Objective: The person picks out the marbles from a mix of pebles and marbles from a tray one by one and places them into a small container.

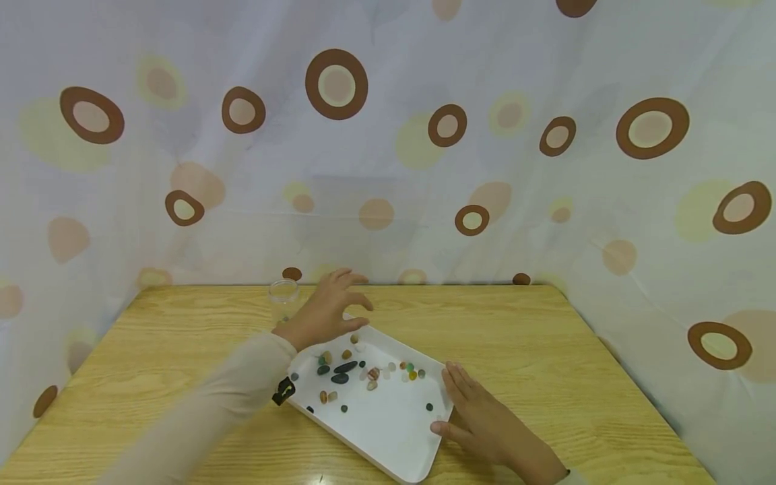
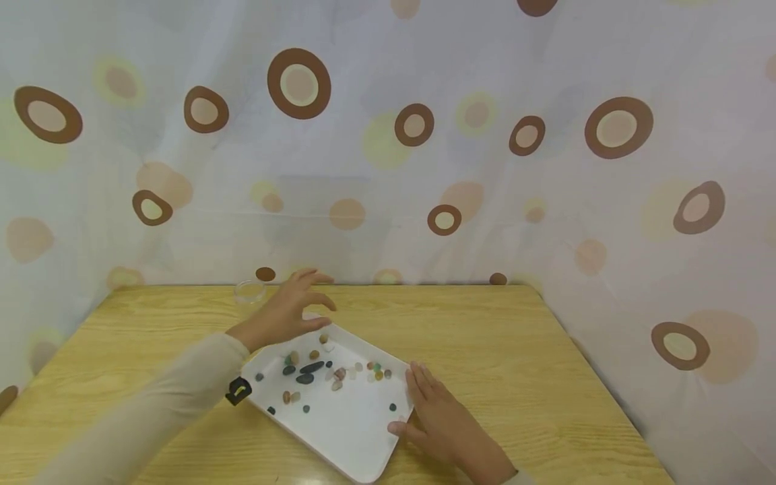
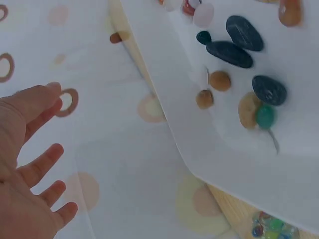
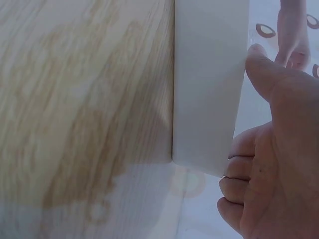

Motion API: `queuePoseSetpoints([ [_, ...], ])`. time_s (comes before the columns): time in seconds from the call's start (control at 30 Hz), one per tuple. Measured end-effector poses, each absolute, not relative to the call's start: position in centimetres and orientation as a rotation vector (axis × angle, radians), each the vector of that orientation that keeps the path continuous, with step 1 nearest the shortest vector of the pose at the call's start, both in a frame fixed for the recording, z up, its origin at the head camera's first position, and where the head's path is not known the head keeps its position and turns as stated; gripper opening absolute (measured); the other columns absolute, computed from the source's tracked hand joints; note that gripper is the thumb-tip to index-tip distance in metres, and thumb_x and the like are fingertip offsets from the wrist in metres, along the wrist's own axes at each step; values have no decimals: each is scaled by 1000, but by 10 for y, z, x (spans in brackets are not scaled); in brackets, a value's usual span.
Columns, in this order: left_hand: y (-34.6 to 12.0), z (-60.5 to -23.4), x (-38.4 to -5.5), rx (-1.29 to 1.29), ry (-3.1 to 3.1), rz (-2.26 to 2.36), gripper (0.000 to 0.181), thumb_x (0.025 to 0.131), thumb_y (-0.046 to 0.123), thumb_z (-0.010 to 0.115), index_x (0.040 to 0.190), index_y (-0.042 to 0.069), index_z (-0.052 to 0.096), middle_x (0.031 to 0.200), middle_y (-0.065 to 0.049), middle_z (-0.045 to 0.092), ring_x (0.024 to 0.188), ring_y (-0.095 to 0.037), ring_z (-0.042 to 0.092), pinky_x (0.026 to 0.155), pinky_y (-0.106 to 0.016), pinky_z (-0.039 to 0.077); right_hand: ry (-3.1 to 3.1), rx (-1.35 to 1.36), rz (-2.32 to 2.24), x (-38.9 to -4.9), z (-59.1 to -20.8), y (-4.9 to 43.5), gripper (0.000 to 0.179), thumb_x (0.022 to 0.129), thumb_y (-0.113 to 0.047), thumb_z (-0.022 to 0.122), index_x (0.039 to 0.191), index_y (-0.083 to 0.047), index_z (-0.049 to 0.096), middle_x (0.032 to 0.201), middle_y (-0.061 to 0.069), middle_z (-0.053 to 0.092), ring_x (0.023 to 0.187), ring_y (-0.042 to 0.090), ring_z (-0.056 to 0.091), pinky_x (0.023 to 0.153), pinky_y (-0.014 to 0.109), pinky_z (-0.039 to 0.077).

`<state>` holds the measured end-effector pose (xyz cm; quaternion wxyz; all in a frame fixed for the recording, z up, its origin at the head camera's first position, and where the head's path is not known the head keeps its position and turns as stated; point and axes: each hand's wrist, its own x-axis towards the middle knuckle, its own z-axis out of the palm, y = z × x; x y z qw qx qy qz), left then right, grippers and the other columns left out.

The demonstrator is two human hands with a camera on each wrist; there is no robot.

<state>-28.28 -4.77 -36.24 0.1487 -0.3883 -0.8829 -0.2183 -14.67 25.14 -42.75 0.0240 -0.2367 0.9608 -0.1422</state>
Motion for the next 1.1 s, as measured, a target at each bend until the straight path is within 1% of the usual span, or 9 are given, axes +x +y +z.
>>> queuePoseSetpoints([
  [0.07,-36,-364,-281,-1181,-2568,-593,16,84,23,75,99,19,73,138,-11,49,138,-38,29,111,-59,25,2974,-727,-435,-147,-428,252,88,94,-59,44,148,7,21,156,24,17,144,38,16,114,53,21],
  [0.2,-15,-374,-282,-1300,-2574,-489,19,83,26,76,101,20,74,139,-10,49,138,-37,30,110,-58,28,2978,-722,-420,-147,-429,252,89,94,-60,43,149,7,21,156,23,17,144,38,16,114,53,21],
  [0.3,-3,-381,-283,-1359,-2593,-441,19,83,26,76,101,20,74,140,-9,48,139,-37,28,111,-57,27,2984,-728,-407,-147,-429,252,89,93,-61,43,148,7,22,156,23,18,144,38,17,113,54,22],
  [0.4,8,-386,-283,-1377,-2643,-393,19,84,28,75,102,22,74,142,-6,46,142,-34,24,113,-55,24,2986,-739,-397,-147,-427,251,89,93,-61,43,147,8,23,155,24,19,144,39,18,113,54,22],
  [0.53,20,-393,-282,-1403,-2671,-285,18,84,31,75,101,27,74,143,-1,45,144,-31,21,114,-52,24,2980,-741,-395,-148,-427,252,90,93,-61,42,147,8,23,155,24,19,144,38,17,113,54,21],
  [0.67,31,-399,-277,-1432,-2694,-181,18,84,31,74,102,30,73,144,2,43,144,-29,19,115,-48,23,2978,-733,-401,-149,-427,253,90,93,-62,42,148,7,24,155,23,20,144,38,18,113,54,22],
  [0.83,39,-405,-273,-1423,-2710,-99,17,85,29,74,102,30,74,143,3,44,144,-29,21,116,-45,24,2977,-730,-405,-149,-428,253,90,93,-62,42,148,7,24,155,23,20,144,38,18,113,55,22],
  [1.1,42,-418,-276,-1397,-2744,-83,14,86,29,73,100,30,74,142,4,47,143,-28,24,116,-44,24,2971,-721,-420,-149,-429,253,90,93,-63,42,148,7,23,155,23,19,144,38,17,113,54,21],
])
